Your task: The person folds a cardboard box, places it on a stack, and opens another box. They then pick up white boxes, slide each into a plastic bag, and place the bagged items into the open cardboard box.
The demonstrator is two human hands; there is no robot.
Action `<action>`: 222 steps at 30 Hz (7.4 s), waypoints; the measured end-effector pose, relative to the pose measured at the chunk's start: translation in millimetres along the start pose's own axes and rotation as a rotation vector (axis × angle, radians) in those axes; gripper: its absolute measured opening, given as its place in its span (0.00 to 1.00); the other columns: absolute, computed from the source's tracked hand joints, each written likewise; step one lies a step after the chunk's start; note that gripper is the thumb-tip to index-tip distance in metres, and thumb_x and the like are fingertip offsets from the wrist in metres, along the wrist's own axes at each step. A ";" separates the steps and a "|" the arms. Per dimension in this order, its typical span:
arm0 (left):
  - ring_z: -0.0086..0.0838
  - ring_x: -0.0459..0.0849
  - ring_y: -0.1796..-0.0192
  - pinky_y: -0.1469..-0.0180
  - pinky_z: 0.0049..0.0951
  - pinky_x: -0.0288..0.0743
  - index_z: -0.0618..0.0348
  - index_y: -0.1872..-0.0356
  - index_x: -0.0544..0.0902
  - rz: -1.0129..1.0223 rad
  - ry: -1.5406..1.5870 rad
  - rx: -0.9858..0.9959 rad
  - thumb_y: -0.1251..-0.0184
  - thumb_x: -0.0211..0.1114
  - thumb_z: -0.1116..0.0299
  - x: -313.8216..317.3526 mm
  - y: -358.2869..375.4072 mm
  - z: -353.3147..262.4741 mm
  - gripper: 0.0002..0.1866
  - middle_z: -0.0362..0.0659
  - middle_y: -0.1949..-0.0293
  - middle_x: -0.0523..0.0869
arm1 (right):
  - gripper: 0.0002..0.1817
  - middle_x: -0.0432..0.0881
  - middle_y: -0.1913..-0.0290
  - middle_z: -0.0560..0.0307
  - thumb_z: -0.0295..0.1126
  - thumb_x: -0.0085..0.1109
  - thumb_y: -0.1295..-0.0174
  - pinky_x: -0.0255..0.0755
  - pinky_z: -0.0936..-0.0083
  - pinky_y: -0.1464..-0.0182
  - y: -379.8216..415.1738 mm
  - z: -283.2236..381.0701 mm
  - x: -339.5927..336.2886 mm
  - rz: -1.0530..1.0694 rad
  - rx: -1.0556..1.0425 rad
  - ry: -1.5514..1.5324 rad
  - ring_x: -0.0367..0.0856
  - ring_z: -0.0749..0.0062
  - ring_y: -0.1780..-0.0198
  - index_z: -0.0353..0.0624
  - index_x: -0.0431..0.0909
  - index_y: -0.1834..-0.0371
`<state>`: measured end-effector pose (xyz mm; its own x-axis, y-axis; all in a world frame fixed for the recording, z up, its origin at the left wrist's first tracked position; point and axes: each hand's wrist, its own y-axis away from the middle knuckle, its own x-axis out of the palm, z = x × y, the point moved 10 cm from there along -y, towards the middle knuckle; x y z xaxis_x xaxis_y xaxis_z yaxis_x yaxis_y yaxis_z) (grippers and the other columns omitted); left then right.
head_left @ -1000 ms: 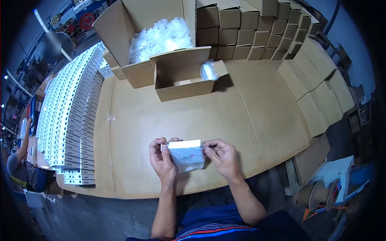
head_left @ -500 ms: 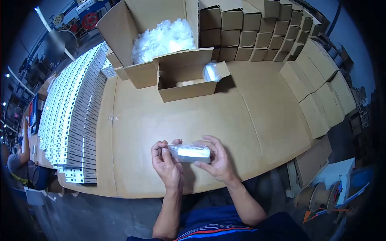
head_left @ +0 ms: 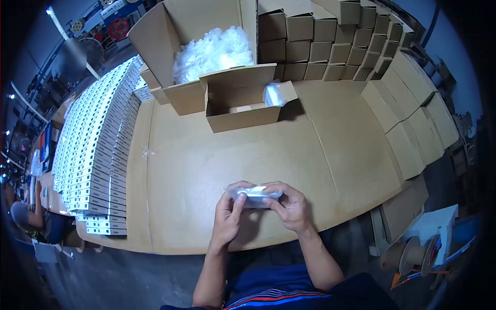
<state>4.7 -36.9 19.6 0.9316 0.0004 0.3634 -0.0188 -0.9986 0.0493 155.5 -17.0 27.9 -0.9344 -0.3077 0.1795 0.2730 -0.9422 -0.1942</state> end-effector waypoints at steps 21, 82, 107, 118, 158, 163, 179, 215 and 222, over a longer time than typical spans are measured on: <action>0.24 0.86 0.58 0.54 0.30 0.88 0.61 0.55 0.74 -0.282 0.138 -0.007 0.11 0.46 0.59 -25.1 1.0 19.7 0.16 0.43 0.62 0.83 | 0.18 0.91 0.58 0.55 0.22 0.78 0.46 0.79 0.75 0.60 -8.2 24.5 -1.8 -0.004 -0.092 0.443 0.84 0.73 0.65 0.43 0.90 0.50; 0.59 0.84 0.45 0.47 0.52 0.85 0.51 0.18 0.58 -0.182 -1.444 0.259 0.30 0.70 0.62 -49.1 -151.9 -59.6 0.43 0.57 0.29 0.70 | 0.08 0.85 0.57 0.38 0.23 0.70 0.40 0.78 0.51 0.53 -227.1 37.2 -51.5 -0.454 -0.278 1.291 0.85 0.39 0.56 0.33 0.84 0.60; 0.50 0.74 0.30 0.27 0.46 0.67 0.60 0.30 0.76 -1.081 -1.622 0.560 0.39 0.68 0.82 -276.2 180.9 -260.8 0.32 0.48 0.33 0.81 | 0.37 0.66 0.24 0.43 0.27 0.65 0.42 0.59 0.48 0.23 -95.4 40.6 407.3 0.864 -0.808 0.889 0.61 0.42 0.21 0.43 0.67 0.25; 0.40 0.80 0.41 0.38 0.43 0.74 0.50 0.39 0.85 -0.994 -1.779 0.623 0.48 0.74 0.81 -305.7 181.8 -265.4 0.31 0.41 0.49 0.84 | 0.40 0.63 0.20 0.50 0.27 0.61 0.42 0.61 0.40 0.26 -106.8 9.6 475.4 0.875 -0.896 0.985 0.58 0.37 0.20 0.54 0.65 0.22; 0.48 0.88 0.54 0.47 0.44 0.82 0.64 0.51 0.85 0.531 -1.348 0.785 0.40 0.75 0.71 15.5 -367.7 -193.4 0.17 0.53 0.58 0.90 | 0.16 0.82 0.47 0.37 0.24 0.55 0.31 0.72 0.55 0.36 -320.4 157.8 38.3 -0.087 -0.678 0.932 0.80 0.41 0.43 0.44 0.86 0.43; 0.50 0.87 0.47 0.43 0.46 0.81 0.61 0.47 0.84 0.714 -1.557 0.773 0.39 0.75 0.68 49.4 -399.7 -152.8 0.19 0.56 0.54 0.87 | 0.19 0.81 0.47 0.37 0.28 0.52 0.28 0.73 0.62 0.36 -369.7 145.7 1.9 -0.154 -0.423 0.903 0.80 0.49 0.44 0.48 0.85 0.38; 0.24 0.87 0.63 0.60 0.30 0.82 0.64 0.57 0.72 0.223 -0.595 0.630 0.22 0.59 0.72 -49.6 -393.4 -256.0 0.07 0.43 0.68 0.82 | 0.38 0.78 0.40 0.37 0.38 0.80 0.48 0.72 0.57 0.32 -375.1 142.6 21.7 -0.126 -0.641 1.039 0.78 0.44 0.37 0.51 0.79 0.30; 0.44 0.84 0.42 0.33 0.38 0.74 0.67 0.28 0.69 -0.396 -0.998 0.699 0.33 0.65 0.61 -106.1 -420.9 -223.3 0.35 0.63 0.37 0.81 | 0.17 0.86 0.58 0.53 0.36 0.62 0.25 0.90 0.70 0.65 -443.6 78.5 -22.0 -0.472 -0.124 0.238 0.83 0.75 0.62 0.29 0.87 0.57; 0.30 0.86 0.50 0.46 0.30 0.81 0.70 0.38 0.78 -0.053 -0.402 0.615 0.29 0.72 0.63 -31.2 -301.2 -260.2 0.25 0.49 0.48 0.87 | 0.20 0.86 0.63 0.54 0.41 0.64 0.28 0.74 0.73 0.61 -352.3 100.9 4.2 -0.439 -0.343 0.268 0.79 0.76 0.66 0.30 0.88 0.62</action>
<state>-113.1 277.7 235.4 0.9890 0.1482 0.0001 0.1269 -0.8467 -0.5167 78.5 300.3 194.4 -0.9800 0.1851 0.0733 -0.1978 -0.8632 -0.4645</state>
